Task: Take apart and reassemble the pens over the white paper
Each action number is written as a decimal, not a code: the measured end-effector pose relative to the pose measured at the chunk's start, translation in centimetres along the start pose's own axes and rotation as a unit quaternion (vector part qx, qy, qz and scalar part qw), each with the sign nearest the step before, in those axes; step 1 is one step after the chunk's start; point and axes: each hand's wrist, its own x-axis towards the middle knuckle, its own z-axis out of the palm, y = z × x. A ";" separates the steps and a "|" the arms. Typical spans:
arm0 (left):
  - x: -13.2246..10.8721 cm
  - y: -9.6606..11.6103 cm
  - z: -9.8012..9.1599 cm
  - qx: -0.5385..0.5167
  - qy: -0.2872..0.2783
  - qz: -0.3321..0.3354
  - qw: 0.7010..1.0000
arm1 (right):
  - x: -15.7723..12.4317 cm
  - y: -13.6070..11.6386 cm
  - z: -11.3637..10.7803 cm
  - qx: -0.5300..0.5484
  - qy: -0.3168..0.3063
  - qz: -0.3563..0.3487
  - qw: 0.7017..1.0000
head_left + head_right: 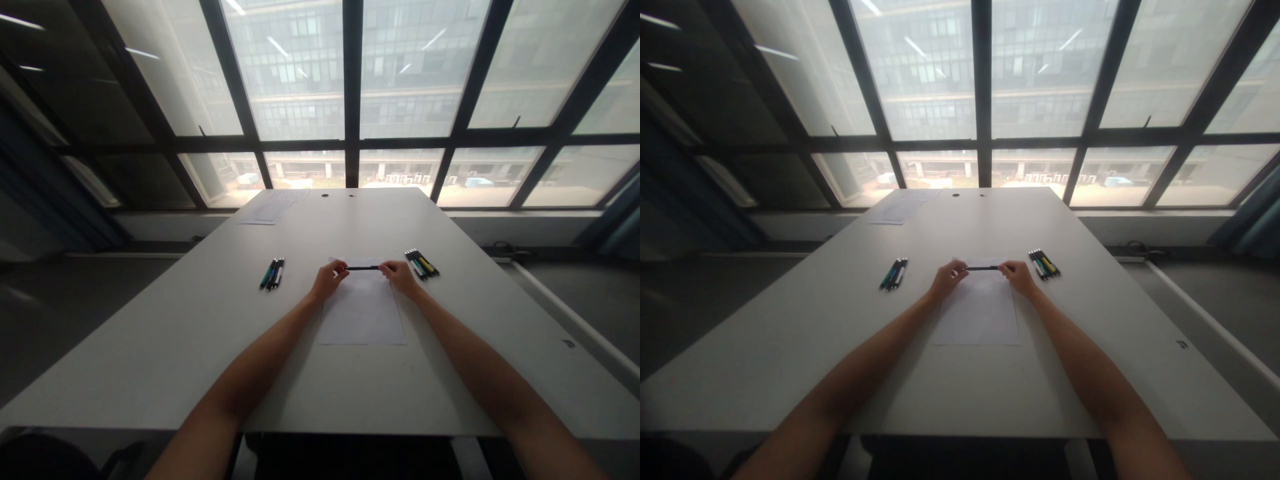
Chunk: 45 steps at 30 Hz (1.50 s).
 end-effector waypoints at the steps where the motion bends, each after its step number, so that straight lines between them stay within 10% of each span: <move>1: 0.0 0.0 0.0 0.008 -0.001 0.000 1.000 | 0.0 0.1 0.0 0.001 0.000 -0.001 1.000; 45: 0.0 0.3 -0.3 0.026 -0.017 -0.028 0.999 | 0.0 0.0 0.0 0.013 0.000 0.015 1.000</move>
